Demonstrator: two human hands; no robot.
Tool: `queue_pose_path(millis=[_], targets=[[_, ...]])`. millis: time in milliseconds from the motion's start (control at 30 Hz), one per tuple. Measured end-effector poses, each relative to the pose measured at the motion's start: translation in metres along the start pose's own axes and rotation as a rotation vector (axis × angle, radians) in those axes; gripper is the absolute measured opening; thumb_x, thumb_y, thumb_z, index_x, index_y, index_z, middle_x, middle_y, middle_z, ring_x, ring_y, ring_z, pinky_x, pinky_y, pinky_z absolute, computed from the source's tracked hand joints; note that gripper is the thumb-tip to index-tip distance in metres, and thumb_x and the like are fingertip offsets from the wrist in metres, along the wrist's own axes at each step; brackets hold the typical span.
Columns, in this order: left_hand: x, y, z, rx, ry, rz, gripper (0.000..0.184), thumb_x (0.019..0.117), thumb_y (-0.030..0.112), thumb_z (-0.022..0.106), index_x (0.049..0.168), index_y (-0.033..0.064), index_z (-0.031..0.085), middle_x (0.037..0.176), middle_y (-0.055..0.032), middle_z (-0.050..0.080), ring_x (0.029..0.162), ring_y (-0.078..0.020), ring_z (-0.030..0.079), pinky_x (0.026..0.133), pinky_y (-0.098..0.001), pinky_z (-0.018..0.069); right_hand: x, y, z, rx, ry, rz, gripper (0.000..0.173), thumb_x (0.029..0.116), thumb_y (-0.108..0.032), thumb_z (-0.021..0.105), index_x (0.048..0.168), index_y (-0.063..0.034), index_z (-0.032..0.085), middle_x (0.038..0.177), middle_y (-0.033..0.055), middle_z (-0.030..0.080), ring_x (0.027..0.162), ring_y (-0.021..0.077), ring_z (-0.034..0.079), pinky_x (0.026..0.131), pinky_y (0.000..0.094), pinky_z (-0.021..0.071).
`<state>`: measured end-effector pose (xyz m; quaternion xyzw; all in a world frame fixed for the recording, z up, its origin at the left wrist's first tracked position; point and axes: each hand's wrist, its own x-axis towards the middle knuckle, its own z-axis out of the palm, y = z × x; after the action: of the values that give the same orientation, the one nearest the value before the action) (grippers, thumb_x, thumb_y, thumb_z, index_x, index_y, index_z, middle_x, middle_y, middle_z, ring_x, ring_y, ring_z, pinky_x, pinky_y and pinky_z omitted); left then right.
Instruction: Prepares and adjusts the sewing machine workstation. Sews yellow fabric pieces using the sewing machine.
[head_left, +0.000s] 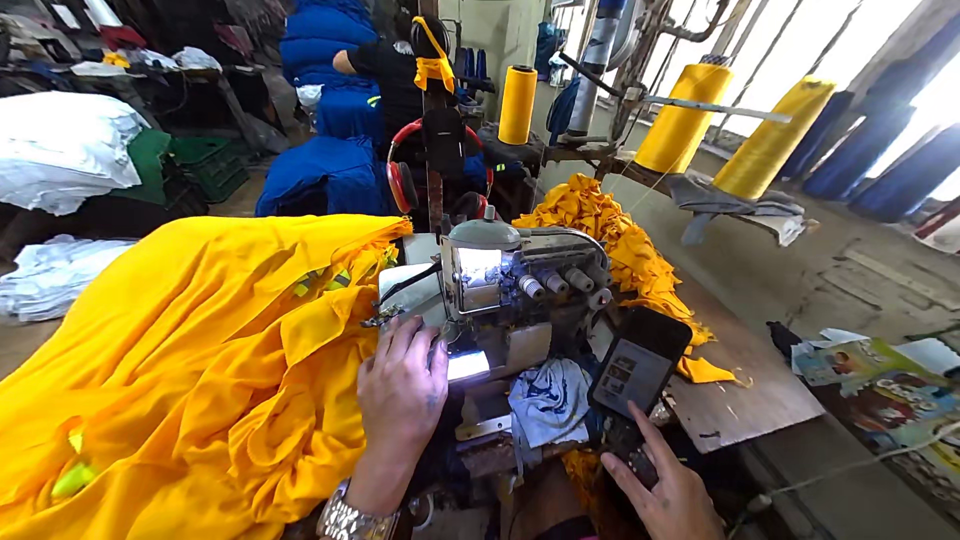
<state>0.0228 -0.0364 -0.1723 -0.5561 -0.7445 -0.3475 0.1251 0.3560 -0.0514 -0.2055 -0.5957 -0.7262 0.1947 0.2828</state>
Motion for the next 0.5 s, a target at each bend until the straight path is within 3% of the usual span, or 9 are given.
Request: queue_pose_path(millis=[333,500], targets=[[-0.001,0.0,0.001,0.016,0.016,0.003,0.043,0.1045,0.042,0.041,0.117,0.0179,0.075,0.138,-0.005,0.066,0.137,-0.0328,0.054,0.098,-0.0599,0.0492,0.009,-0.01,0.006,-0.065,-0.134,0.069,0.091,0.092,-0.054,0.067,0.163,-0.0126,0.03,0.085,0.014,0.073,0.069,0.0336,0.068,0.067,0.0594,0.0556],[-0.001,0.0,0.001,0.018,0.024,0.008,0.043,0.1043,0.042,0.042,0.116,0.0175,0.075,0.138,-0.0055,0.066,0.136,-0.0325,0.055,0.097,-0.06,0.0499,0.023,-0.005,0.002,-0.075,-0.054,0.053,0.088,0.0917,-0.055,0.066,0.162,-0.0148,0.033,0.085,0.014,0.072,0.067,0.0334,0.067,0.065,0.0587,0.055]])
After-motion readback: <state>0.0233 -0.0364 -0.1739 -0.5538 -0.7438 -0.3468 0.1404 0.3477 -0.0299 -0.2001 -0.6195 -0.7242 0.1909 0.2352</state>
